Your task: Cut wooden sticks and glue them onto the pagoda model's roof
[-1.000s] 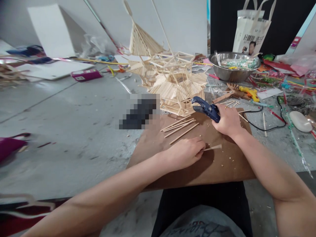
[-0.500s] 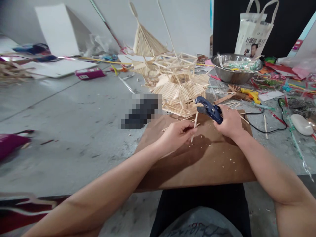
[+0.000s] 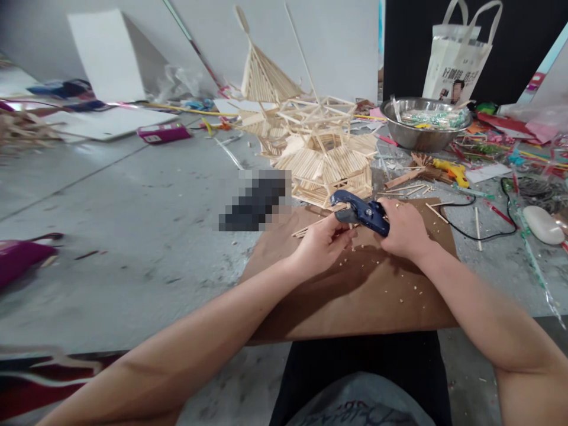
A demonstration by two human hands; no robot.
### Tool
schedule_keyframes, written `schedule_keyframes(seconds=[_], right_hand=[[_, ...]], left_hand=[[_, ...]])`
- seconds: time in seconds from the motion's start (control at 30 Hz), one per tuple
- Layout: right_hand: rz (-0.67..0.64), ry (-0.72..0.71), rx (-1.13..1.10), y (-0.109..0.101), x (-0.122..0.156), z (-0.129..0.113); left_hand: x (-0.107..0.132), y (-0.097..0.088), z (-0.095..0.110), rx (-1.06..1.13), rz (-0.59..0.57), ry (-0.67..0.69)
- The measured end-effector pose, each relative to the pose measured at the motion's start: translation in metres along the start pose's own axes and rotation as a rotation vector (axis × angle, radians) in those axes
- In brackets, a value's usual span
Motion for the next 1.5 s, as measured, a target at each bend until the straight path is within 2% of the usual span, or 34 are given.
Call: schedule_keyframes(seconds=[0.53,0.93,1.23,1.5], right_hand=[[-0.021,0.028,-0.04,-0.002,0.0029,-0.003],[-0.047,0.068,-0.006,-0.0012,0.0045,-0.0034],[-0.121,0.097,0.035,-0.0005,0.0047,-0.0033],[-0.162,0.125,0.055,-0.0007,0.0038,-0.0046]], left_hand=[[0.0012,0.0007,0.0033,-0.107,-0.012,0.058],[0.0,0.0014,0.0009,-0.068,-0.032,0.062],[0.0015,0.0002,0.0006,-0.07,-0.024,0.053],[0.0017,0.0018,-0.0002,0.027,-0.032,0.057]])
Point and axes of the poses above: each hand's wrist, its own x-axis away from the middle knuckle, its own y-axis out of the palm, z = x × y, the point moved 4 cm from there along -x, towards the middle knuckle, and after that the axes turned 2 degrees about z, right-handed, at the moved point
